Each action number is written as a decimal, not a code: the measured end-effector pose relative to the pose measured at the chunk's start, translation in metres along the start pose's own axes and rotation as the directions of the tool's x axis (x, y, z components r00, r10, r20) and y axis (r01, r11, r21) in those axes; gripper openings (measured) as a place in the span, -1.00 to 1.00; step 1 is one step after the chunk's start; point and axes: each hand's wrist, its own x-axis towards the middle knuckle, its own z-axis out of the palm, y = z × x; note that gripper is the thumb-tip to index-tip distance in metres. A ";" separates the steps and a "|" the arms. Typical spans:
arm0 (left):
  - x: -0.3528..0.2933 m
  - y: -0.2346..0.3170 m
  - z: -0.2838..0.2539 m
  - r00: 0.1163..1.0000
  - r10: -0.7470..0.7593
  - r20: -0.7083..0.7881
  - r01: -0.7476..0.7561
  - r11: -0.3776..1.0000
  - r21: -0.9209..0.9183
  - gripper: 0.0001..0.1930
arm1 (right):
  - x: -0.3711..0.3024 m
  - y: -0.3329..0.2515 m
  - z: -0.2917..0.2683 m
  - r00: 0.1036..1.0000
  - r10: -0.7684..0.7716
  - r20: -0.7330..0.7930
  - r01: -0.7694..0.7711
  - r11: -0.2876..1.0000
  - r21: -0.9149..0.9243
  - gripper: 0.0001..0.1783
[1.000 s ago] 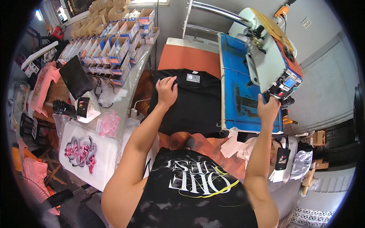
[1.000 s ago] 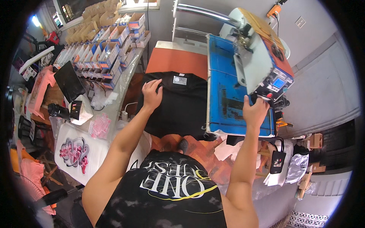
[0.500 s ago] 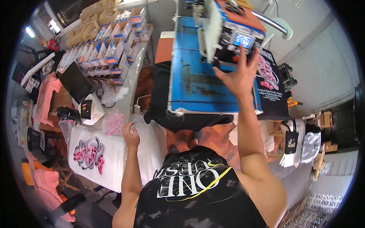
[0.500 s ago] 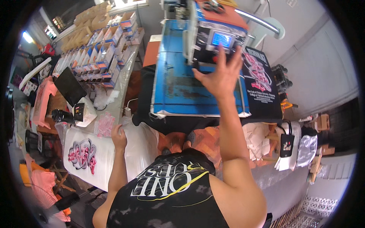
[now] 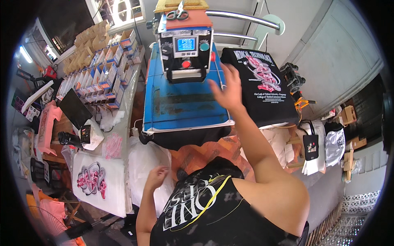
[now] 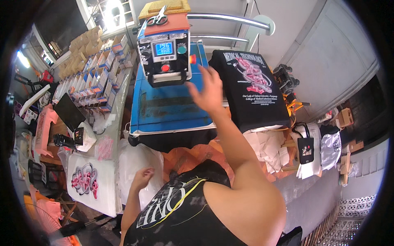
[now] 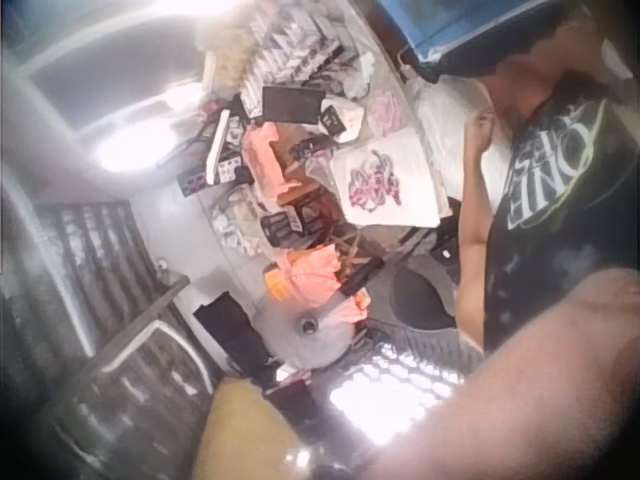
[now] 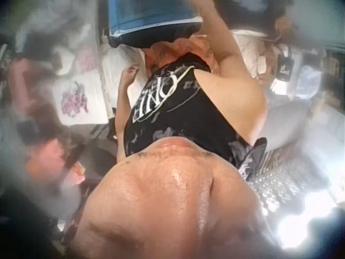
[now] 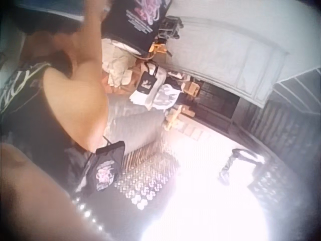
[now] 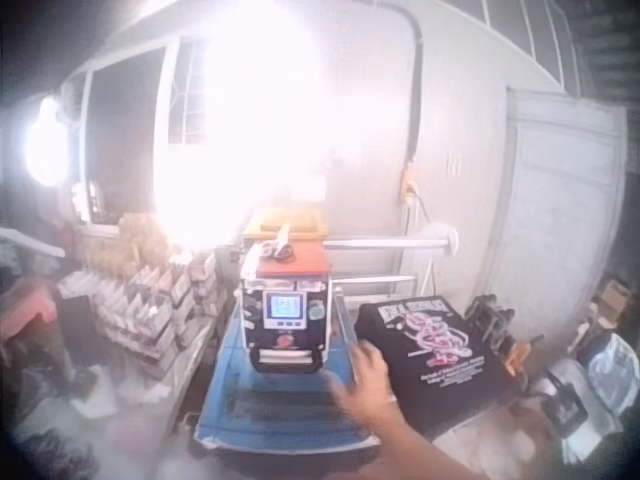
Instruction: The person aligns a black t-shirt on a heat press machine and places a transfer sheet with a medical technology design onto the chest area. They smooth the transfer, close the press, and then remove the finished shirt. The person repeats this process for a second t-shirt, handling the garments and transfer materials by hand.
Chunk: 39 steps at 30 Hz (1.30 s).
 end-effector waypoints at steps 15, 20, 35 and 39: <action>0.229 0.166 0.359 0.930 -0.273 0.247 0.319 0.262 -0.911 -0.58 | -0.269 0.465 -0.313 -0.140 0.948 0.287 -0.539 -0.316 0.781 -0.65; 0.178 0.272 0.316 0.997 -0.074 -0.015 0.035 0.625 -0.780 -0.73 | -0.290 0.523 -0.346 -0.089 0.880 0.466 -0.821 -0.330 0.466 -0.75; 0.038 0.392 0.370 0.792 0.474 -0.384 -0.368 -0.130 -0.921 -0.81 | 0.045 0.369 -0.383 0.802 0.276 0.529 -0.595 0.437 0.675 -0.52; -0.119 0.298 0.398 0.613 0.387 -0.689 -0.690 -0.162 -0.706 -0.74 | 0.113 0.187 -0.309 0.829 -0.160 0.536 -0.430 0.433 0.793 -0.49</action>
